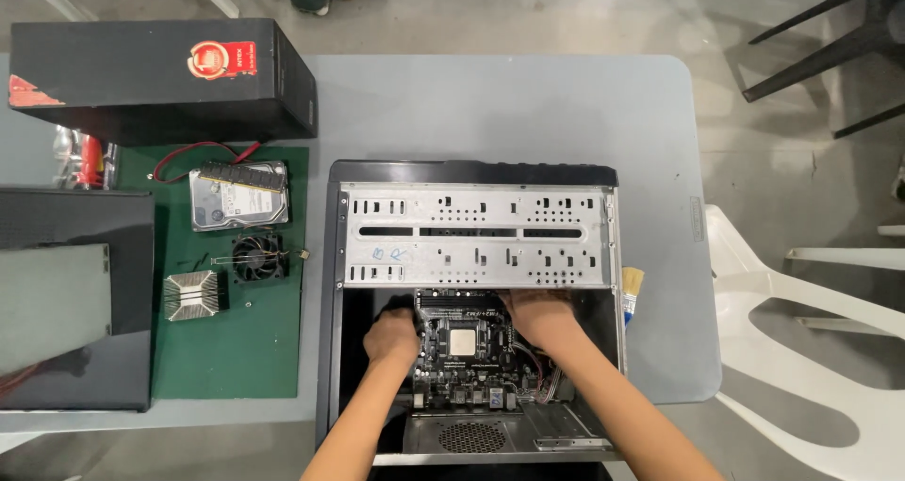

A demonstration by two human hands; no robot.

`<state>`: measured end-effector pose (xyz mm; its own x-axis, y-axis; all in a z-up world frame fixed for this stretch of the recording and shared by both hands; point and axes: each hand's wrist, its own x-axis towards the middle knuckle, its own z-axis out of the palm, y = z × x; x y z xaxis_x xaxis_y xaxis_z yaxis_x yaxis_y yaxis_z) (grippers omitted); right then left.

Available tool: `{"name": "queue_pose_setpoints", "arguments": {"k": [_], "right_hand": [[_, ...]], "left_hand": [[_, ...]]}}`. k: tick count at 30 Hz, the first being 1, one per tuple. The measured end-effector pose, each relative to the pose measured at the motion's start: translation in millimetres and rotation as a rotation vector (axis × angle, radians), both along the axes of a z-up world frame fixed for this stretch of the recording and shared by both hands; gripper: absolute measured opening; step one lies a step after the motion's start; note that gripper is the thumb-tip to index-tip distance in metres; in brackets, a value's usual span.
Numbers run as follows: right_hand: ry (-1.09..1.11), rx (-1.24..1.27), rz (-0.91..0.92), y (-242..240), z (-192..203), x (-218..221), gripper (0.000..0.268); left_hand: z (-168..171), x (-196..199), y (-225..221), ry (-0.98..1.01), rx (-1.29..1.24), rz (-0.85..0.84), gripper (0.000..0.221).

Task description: Installing a motherboard into a computer case and connecting internal cables

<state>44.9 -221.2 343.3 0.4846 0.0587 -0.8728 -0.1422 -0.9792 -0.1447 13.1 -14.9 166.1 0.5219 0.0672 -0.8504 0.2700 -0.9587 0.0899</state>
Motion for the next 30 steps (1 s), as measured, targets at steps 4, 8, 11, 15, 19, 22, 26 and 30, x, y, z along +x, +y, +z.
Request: {"name": "queue_pose_setpoints", "arguments": {"k": [4, 8, 11, 15, 19, 22, 26, 30], "right_hand": [[-0.03, -0.009, 0.004, -17.1, -67.5, -17.6, 0.06], [-0.027, 0.009, -0.019, -20.2, -65.1, -12.7, 0.061], [-0.006, 0.032, -0.031, -21.6, -66.7, -11.5, 0.063], [-0.006, 0.035, 0.019, -31.1, -86.1, -10.3, 0.063], [-0.012, 0.04, 0.016, -27.5, -69.1, -6.1, 0.063], [0.068, 0.053, 0.018, -36.2, -96.5, -9.3, 0.068], [0.079, 0.066, 0.022, -57.0, -164.5, -14.9, 0.067], [0.094, 0.096, 0.007, -65.4, -183.6, -16.4, 0.067]], "left_hand": [[-23.8, -7.6, 2.3, -0.013, -0.005, 0.005, 0.036], [-17.4, -5.4, -0.4, -0.01, 0.001, -0.038, 0.037], [-8.6, -6.0, -0.8, -0.02, -0.002, -0.031, 0.038], [24.2, 1.4, -6.9, -0.016, 0.001, -0.016, 0.038], [19.3, 2.8, -2.4, 0.012, -0.027, 0.038, 0.042], [4.1, 4.3, 4.3, 0.019, -0.05, 0.098, 0.044], [8.5, 5.2, 7.2, 0.029, -0.145, 0.007, 0.048], [-34.7, 4.9, 19.0, -0.009, -0.176, -0.023, 0.053]]}}
